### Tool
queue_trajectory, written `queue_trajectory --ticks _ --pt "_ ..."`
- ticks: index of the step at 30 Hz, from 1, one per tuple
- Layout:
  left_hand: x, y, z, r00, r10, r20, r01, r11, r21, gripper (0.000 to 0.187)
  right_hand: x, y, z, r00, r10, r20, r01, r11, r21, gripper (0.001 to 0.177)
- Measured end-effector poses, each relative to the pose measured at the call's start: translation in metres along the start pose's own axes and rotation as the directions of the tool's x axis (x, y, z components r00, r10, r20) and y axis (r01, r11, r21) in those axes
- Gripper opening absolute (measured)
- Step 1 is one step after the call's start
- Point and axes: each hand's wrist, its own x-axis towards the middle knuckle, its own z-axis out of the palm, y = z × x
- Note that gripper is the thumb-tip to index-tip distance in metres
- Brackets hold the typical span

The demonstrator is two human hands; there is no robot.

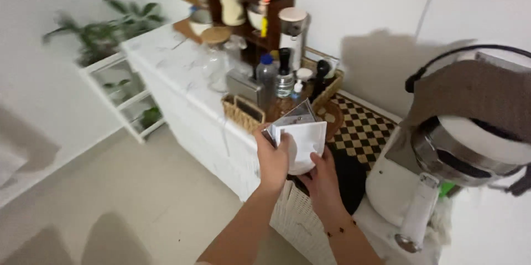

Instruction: The person moves around the home, picking up small items and placing them in different locations. They place a mug and figurines on a microwave, put a bottle in the refrigerator, and discard a plastic bag into a trash bin.

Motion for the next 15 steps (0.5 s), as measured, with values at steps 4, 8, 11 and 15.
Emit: queue_trajectory --ticks 4,8,11,15 --pt "0.037 -0.022 0.021 0.975 0.13 0.18 -0.126 0.991 -0.037 0.034 -0.006 0.001 -0.005 0.934 -0.299 -0.196 0.215 0.908 -0.361 0.079" --pt "0.04 0.005 0.042 0.984 -0.052 0.168 0.064 0.996 -0.068 0.038 -0.047 -0.03 0.001 0.652 -0.715 0.254 0.481 0.131 -0.867 0.075" --pt "0.047 0.016 0.066 0.981 -0.01 0.196 0.042 0.986 -0.162 0.04 -0.068 -0.11 0.015 0.571 -0.727 0.381 0.217 -0.314 -0.924 0.073" --pt "0.045 0.016 0.083 0.963 0.12 0.241 -0.083 0.984 -0.156 0.033 -0.074 -0.199 -0.013 0.488 -0.785 0.381 -0.247 -0.543 -0.803 0.085"
